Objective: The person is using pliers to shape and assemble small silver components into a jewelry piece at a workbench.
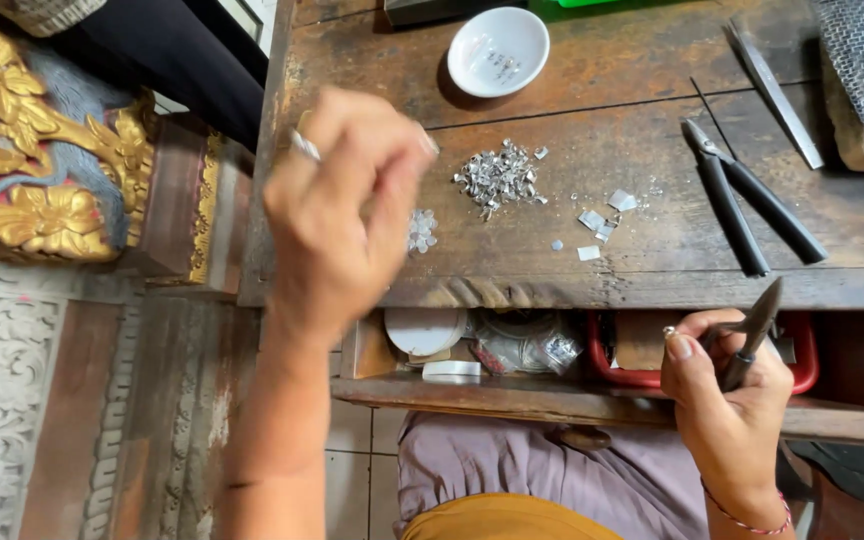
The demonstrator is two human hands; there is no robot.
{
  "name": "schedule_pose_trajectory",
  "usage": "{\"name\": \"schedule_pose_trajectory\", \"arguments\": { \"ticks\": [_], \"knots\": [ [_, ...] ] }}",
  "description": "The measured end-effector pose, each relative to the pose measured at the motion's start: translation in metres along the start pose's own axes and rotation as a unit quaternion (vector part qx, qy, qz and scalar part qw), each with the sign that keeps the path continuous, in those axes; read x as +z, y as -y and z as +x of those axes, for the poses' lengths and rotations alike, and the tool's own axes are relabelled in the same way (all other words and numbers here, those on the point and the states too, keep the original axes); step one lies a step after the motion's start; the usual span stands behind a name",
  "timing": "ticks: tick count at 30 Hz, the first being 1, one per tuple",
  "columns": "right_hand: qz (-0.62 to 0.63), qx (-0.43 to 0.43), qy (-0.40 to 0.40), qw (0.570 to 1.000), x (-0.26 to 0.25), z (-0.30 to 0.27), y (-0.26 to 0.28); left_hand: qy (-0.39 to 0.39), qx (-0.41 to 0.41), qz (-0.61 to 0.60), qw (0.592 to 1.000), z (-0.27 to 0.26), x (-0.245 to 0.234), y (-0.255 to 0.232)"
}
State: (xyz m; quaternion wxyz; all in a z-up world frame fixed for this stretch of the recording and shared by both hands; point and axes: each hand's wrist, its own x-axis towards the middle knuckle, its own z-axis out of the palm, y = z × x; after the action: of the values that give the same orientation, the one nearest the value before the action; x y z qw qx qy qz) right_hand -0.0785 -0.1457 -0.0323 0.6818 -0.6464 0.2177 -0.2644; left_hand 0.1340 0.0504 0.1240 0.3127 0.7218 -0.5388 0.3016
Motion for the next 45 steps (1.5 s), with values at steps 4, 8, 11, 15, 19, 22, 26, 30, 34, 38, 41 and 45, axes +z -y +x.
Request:
{"name": "schedule_pose_trajectory", "arguments": {
  "ticks": [4,8,11,15,19,22,26,30,34,38,41,45],
  "knots": [
    [-0.097,0.003,0.009,0.995,-0.004,-0.001,0.000,0.055,0.025,-0.004,0.998,0.005,0.017,0.086],
    [-0.135,-0.001,0.027,0.990,-0.003,0.002,0.000,0.165,0.001,-0.080,0.983,-0.012,0.049,0.122],
    [-0.135,0.004,0.039,0.990,-0.004,0.004,0.003,0.217,-0.030,-0.104,0.970,-0.026,0.063,0.118],
    [-0.114,0.015,0.057,0.992,0.000,0.007,0.008,0.239,-0.056,-0.087,0.966,-0.039,0.067,0.116],
    [-0.100,0.034,0.061,0.993,0.002,0.007,0.010,0.215,-0.049,-0.114,0.969,-0.040,0.063,0.107],
    [-0.075,0.043,0.062,0.994,0.004,0.007,0.010,0.191,-0.050,-0.092,0.976,-0.040,0.059,0.085],
    [-0.029,0.066,0.063,0.995,0.006,0.004,0.006,0.138,-0.118,-0.127,0.975,-0.040,0.052,0.001],
    [-0.144,0.014,0.095,0.985,0.005,0.004,0.006,0.116,-0.171,-0.283,0.937,-0.074,0.076,-0.076],
    [-0.201,-0.010,0.115,0.973,0.000,0.005,0.003,0.112,-0.252,-0.344,0.898,-0.084,0.086,-0.093],
    [-0.247,-0.056,0.138,0.958,0.001,0.004,0.009,0.102,-0.279,-0.369,0.881,-0.087,0.088,-0.099],
    [-0.274,-0.098,0.128,0.948,0.004,-0.002,0.006,0.105,-0.308,-0.359,0.875,-0.089,0.087,-0.103],
    [-0.278,-0.121,0.113,0.946,0.007,-0.006,0.004,0.106,-0.355,-0.344,0.863,-0.093,0.090,-0.107]
  ]
}}
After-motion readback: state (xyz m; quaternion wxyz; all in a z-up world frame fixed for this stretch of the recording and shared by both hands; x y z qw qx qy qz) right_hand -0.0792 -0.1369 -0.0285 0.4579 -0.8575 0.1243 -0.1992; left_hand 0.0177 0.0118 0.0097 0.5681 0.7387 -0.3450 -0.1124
